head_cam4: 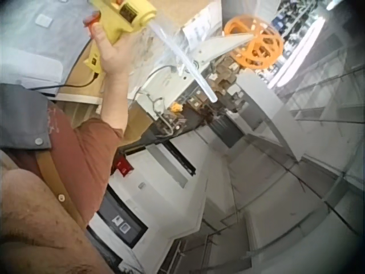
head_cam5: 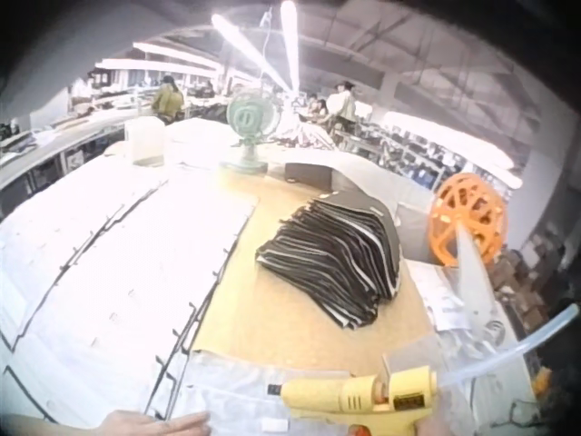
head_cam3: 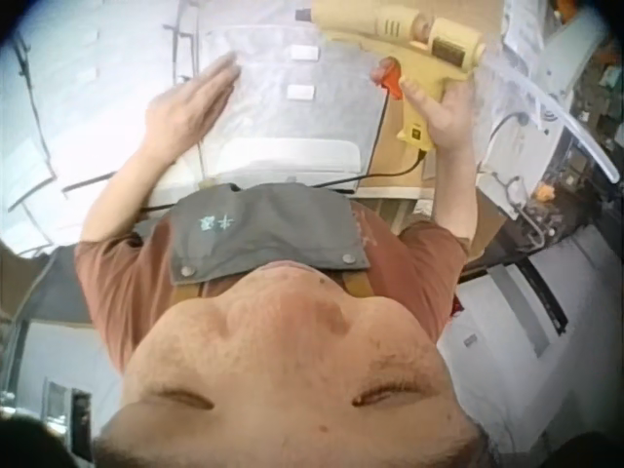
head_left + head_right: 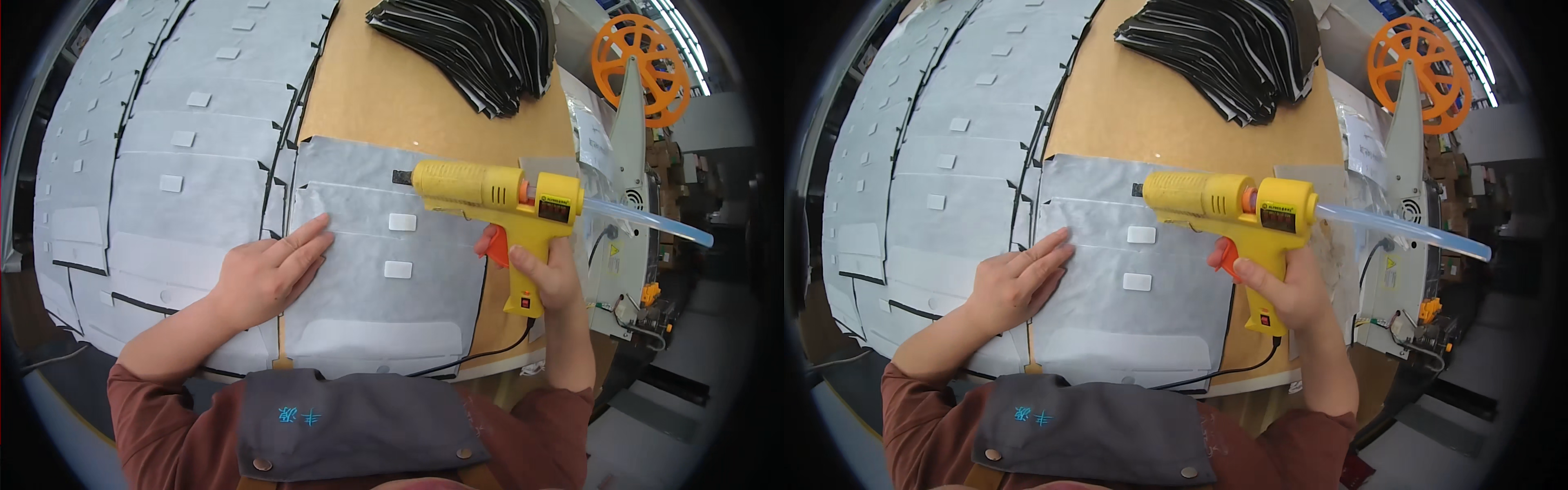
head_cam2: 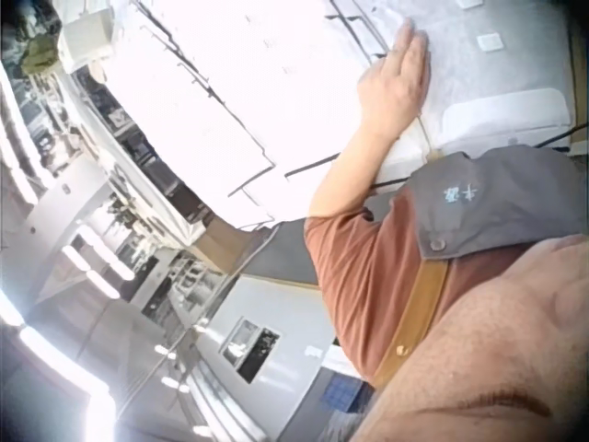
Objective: The person uses a yellow hot glue gun to apply adhesive to small black rectangular patches on a large grey fabric panel. They then press white square pieces onto the glued areas. The process is repeated for multiple patches on the panel, which is laid out on a workbench in a factory setting.
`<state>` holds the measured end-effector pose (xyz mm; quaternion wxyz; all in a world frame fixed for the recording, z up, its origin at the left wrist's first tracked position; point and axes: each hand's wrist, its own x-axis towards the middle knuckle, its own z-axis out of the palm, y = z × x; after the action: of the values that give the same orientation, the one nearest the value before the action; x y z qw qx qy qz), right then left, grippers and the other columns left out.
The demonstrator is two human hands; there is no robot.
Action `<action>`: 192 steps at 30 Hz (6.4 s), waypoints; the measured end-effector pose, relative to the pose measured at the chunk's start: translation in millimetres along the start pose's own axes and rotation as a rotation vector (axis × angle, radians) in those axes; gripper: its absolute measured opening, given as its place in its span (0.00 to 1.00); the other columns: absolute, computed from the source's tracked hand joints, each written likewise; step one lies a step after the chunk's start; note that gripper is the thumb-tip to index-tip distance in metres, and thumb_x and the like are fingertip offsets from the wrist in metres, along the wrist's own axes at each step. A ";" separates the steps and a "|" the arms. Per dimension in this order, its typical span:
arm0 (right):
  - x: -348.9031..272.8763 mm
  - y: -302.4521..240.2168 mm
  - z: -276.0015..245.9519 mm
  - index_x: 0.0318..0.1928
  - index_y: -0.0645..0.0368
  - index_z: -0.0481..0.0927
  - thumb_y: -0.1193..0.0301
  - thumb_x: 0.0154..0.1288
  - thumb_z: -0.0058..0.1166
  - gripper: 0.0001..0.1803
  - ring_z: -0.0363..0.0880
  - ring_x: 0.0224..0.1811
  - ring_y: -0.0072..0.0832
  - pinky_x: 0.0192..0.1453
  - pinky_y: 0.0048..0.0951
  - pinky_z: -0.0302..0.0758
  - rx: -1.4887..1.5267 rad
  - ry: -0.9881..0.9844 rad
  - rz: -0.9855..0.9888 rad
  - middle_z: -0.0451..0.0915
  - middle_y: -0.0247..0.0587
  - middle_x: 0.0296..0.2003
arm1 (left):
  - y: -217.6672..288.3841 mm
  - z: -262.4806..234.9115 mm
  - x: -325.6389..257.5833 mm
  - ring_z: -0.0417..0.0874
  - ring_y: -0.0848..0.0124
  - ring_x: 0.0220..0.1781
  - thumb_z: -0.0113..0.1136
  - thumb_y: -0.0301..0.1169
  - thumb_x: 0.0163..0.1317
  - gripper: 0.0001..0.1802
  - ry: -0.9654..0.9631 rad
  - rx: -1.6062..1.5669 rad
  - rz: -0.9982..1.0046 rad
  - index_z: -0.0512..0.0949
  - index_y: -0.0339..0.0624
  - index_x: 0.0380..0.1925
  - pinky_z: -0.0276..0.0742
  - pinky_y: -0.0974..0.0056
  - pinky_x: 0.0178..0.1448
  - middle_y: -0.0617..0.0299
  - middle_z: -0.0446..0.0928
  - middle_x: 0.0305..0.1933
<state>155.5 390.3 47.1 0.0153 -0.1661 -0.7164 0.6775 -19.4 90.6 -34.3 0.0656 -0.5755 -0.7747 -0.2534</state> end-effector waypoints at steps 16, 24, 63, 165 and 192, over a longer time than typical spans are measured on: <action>3.3 7.2 -1.1 0.62 0.65 0.66 0.72 0.64 0.58 0.28 0.80 0.50 0.34 0.56 0.37 0.76 0.030 -0.025 0.057 0.78 0.47 0.46 | -3.7 -1.7 3.8 0.74 0.76 0.18 0.69 0.24 0.51 0.19 -0.042 -0.046 -0.008 0.81 0.43 0.46 0.70 0.71 0.23 0.59 0.82 0.56; 0.4 10.4 -0.6 0.63 0.65 0.65 0.72 0.64 0.58 0.29 0.80 0.50 0.35 0.57 0.38 0.77 0.050 0.000 0.073 0.78 0.49 0.47 | -4.6 -1.2 3.5 0.74 0.76 0.19 0.69 0.24 0.50 0.20 -0.053 -0.049 -0.004 0.80 0.42 0.47 0.70 0.71 0.23 0.59 0.82 0.56; 2.3 22.5 -5.0 0.61 0.69 0.67 0.69 0.63 0.57 0.28 0.83 0.46 0.40 0.50 0.39 0.79 0.086 0.062 0.103 0.79 0.52 0.46 | -4.8 -2.4 5.7 0.76 0.76 0.19 0.69 0.23 0.50 0.19 -0.095 -0.042 -0.006 0.81 0.42 0.45 0.71 0.72 0.23 0.57 0.82 0.55; -7.0 33.4 -3.9 0.63 0.69 0.66 0.70 0.63 0.56 0.30 0.82 0.44 0.37 0.48 0.36 0.79 0.094 0.133 0.042 0.79 0.53 0.45 | -4.7 -1.1 7.3 0.74 0.76 0.18 0.69 0.22 0.49 0.19 -0.101 -0.074 -0.011 0.82 0.40 0.45 0.70 0.72 0.22 0.55 0.82 0.56; -14.9 36.7 -5.6 0.61 0.69 0.68 0.67 0.62 0.58 0.29 0.83 0.41 0.36 0.42 0.31 0.78 0.060 0.195 0.058 0.80 0.51 0.44 | -5.6 -1.6 6.8 0.75 0.76 0.20 0.69 0.22 0.49 0.20 -0.121 -0.070 -0.006 0.82 0.40 0.46 0.71 0.72 0.24 0.55 0.82 0.56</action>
<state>179.0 392.8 14.9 0.0704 -0.2515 -0.6859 0.6792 -27.2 94.6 -32.0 -0.0022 -0.5896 -0.7696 -0.2452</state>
